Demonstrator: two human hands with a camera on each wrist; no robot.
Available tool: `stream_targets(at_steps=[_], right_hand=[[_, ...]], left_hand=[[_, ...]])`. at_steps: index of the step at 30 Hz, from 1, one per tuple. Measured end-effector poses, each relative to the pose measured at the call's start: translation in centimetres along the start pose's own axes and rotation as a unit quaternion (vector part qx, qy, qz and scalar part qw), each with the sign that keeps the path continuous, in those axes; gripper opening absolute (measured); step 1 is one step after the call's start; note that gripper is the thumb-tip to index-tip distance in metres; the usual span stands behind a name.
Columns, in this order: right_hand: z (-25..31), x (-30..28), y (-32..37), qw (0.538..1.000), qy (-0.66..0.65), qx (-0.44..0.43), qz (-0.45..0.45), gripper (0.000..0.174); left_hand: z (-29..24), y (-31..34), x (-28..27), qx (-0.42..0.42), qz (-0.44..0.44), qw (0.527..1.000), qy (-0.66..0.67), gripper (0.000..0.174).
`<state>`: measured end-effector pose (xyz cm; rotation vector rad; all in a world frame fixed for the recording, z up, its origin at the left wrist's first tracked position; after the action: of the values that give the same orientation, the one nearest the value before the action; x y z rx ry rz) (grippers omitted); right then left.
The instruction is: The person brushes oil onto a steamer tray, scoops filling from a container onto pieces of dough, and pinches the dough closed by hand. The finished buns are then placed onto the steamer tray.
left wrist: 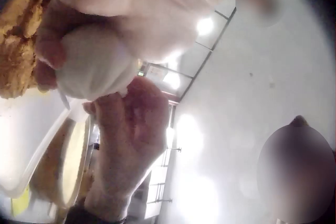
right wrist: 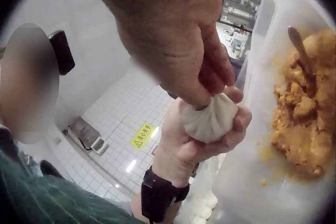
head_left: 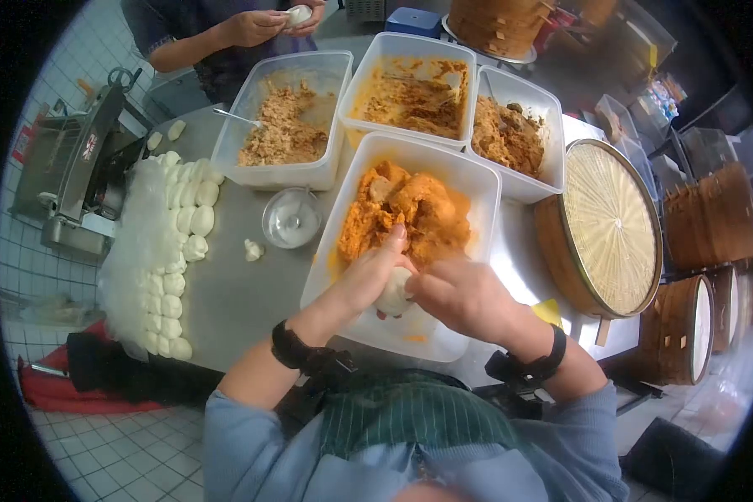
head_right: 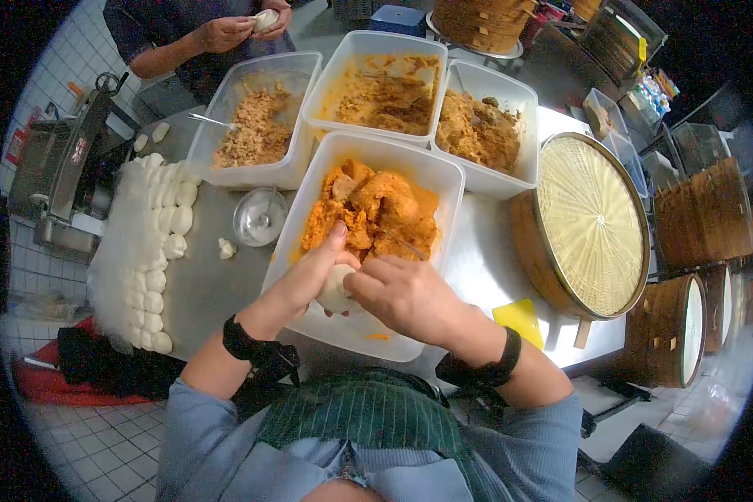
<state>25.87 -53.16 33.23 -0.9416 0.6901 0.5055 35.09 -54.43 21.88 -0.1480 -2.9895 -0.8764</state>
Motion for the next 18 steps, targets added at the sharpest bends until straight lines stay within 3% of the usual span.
stream_targets(at_steps=[2, 3, 5, 9, 11, 12, 15, 17, 18], right_hand=[[1.6, 0.0, 0.2, 0.996, 0.021, -0.087, 0.031, 0.022], [1.7, 0.0, 0.2, 0.996, 0.019, -0.086, 0.032, 0.022], [1.5, 0.3, 0.2, 0.995, 0.034, -0.076, 0.052, 0.019], [1.1, 0.8, 0.5, 0.991, 0.058, -0.098, 0.068, 0.019], [0.2, -0.5, 0.3, 0.995, 0.052, -0.083, 0.023, 0.019], [0.1, -0.8, 0.3, 0.995, 0.053, -0.082, 0.022, 0.019], [1.0, -1.2, 0.2, 0.987, 0.096, -0.122, 0.040, 0.019], [2.3, -1.2, 0.3, 0.973, 0.120, -0.192, 0.054, 0.018], [2.4, -1.3, 0.1, 0.972, 0.120, -0.193, 0.054, 0.018]], left_hand=[[0.6, 0.7, 0.6, -0.080, 0.042, 0.995, -0.038, 0.074], [1.0, 0.5, 0.6, -0.083, 0.042, 0.995, -0.038, 0.074], [1.0, -0.8, 0.5, -0.031, 0.023, 0.998, -0.055, 0.075], [0.0, -0.7, 1.3, -0.007, 0.041, 0.998, -0.044, 0.073], [-1.7, 0.4, 1.4, -0.005, -0.010, 0.996, 0.084, 0.070], [-1.6, 0.3, 1.2, -0.005, -0.009, 0.997, 0.083, 0.070], [-1.1, 0.4, 1.9, 0.026, 0.065, 0.996, 0.046, 0.072], [0.1, 0.3, 2.4, -0.060, 0.108, 0.991, 0.053, 0.073], [0.0, 0.3, 2.4, -0.060, 0.107, 0.991, 0.053, 0.073]])
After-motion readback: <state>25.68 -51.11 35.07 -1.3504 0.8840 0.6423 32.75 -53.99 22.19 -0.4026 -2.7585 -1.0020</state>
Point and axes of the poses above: each hand's wrist, its own y-axis away from the middle knuckle, its own x-axis out of the palm, z = x × y, the point moved 9 cm from there along -y, towards the middle knuckle, and after that the axes turned 12 degrees about -z, right-handed, at the moved point
